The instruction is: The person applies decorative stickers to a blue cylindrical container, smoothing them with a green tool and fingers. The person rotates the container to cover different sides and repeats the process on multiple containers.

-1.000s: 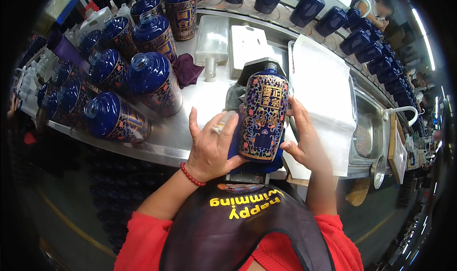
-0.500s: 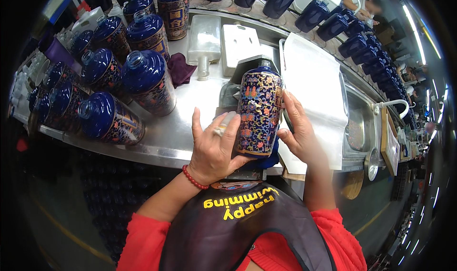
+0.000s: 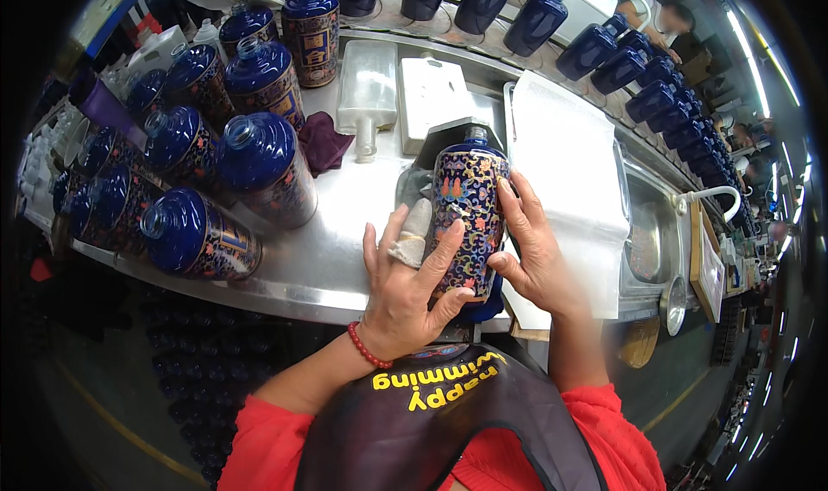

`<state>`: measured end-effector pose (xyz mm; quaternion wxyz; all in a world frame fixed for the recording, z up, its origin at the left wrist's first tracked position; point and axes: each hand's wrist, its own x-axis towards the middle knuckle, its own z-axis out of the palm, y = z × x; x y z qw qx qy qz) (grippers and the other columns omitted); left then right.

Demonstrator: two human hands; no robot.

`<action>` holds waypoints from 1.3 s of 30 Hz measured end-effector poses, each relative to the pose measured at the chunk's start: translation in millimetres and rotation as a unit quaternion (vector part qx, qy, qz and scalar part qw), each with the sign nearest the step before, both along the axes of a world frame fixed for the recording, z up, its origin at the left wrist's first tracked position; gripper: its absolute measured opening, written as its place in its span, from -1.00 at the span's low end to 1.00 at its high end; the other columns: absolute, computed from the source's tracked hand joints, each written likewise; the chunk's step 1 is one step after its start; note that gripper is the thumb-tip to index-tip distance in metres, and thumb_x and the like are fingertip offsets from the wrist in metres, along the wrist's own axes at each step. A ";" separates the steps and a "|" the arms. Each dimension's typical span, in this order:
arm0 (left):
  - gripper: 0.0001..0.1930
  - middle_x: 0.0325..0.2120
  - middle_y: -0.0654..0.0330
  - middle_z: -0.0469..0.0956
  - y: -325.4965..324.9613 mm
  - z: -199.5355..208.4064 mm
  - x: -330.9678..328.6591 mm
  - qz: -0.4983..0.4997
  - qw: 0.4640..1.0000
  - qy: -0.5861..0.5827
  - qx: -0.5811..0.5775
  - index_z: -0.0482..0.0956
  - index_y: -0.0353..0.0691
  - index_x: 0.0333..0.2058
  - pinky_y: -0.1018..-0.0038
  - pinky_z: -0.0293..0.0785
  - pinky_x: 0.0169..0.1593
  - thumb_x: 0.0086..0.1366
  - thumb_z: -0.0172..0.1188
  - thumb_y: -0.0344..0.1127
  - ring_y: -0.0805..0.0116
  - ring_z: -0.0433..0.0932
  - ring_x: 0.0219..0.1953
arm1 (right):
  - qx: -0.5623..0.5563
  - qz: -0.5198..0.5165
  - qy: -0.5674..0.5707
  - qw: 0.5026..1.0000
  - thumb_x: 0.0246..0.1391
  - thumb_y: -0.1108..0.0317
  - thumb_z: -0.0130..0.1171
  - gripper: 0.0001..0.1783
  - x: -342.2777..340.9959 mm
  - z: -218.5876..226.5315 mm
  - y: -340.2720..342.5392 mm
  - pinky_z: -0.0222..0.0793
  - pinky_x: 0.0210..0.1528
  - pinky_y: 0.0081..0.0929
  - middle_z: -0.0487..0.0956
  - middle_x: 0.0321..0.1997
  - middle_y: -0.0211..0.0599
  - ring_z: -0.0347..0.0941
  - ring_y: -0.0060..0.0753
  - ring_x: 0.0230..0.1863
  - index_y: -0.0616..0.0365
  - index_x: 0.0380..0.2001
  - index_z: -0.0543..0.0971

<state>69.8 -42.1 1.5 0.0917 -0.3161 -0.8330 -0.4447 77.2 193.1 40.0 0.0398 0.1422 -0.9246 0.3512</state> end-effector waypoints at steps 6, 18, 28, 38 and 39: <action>-0.25 0.30 -0.24 0.33 1.9 -1.2 1.2 -0.001 1.000 0.002 0.006 0.34 -0.02 0.42 -0.40 -0.29 0.37 0.34 0.22 0.16 -0.33 0.11 0.39 | -0.032 0.023 0.000 0.999 0.19 -0.10 0.31 -0.01 -1.5 -6.1 7.1 0.23 0.42 -0.07 -0.05 0.59 0.21 0.23 0.20 0.42 0.04 0.53 0.13; -0.20 0.31 -0.28 0.29 2.3 -1.4 0.9 -0.006 1.000 0.013 0.000 0.31 -0.07 0.43 -0.38 -0.24 0.37 0.31 0.25 0.16 -0.32 0.16 0.36 | -0.014 0.010 0.023 1.000 0.16 -0.11 0.33 -0.05 -2.9 -0.5 7.5 0.19 0.44 -0.06 0.05 0.57 0.18 0.18 0.22 0.47 -0.03 0.51 0.21; -0.16 0.30 -0.27 0.29 4.4 1.1 -0.3 -0.011 1.000 0.006 -0.004 0.26 -0.08 0.45 -0.38 -0.26 0.38 0.29 0.27 0.15 -0.33 0.14 0.37 | 0.107 -0.022 0.022 0.994 0.23 -0.32 0.13 -0.08 -15.8 18.9 -7.4 0.29 0.36 -0.06 0.09 0.55 0.07 0.27 0.05 0.35 -0.01 0.48 0.27; -0.39 0.12 -0.21 0.52 -1.3 3.3 -48.8 -0.004 0.994 0.024 0.109 0.37 -0.39 0.33 0.08 0.25 0.28 0.49 0.09 -0.06 -0.19 0.48 0.14 | 0.060 -0.018 0.048 0.997 0.18 -0.11 0.29 -0.13 -14.3 18.5 -3.4 0.27 0.36 -0.05 0.13 0.52 0.16 0.31 0.12 0.31 -0.03 0.47 0.29; -0.40 0.12 -0.19 0.52 0.5 1.4 -55.0 -0.017 0.993 0.029 0.113 0.37 -0.38 0.33 0.07 0.25 0.28 0.49 0.09 -0.06 -0.18 0.48 0.14 | 0.064 -0.018 0.043 0.997 0.19 -0.12 0.28 -0.13 -14.6 18.6 -3.2 0.27 0.36 -0.05 0.13 0.52 0.16 0.32 0.12 0.30 -0.03 0.47 0.28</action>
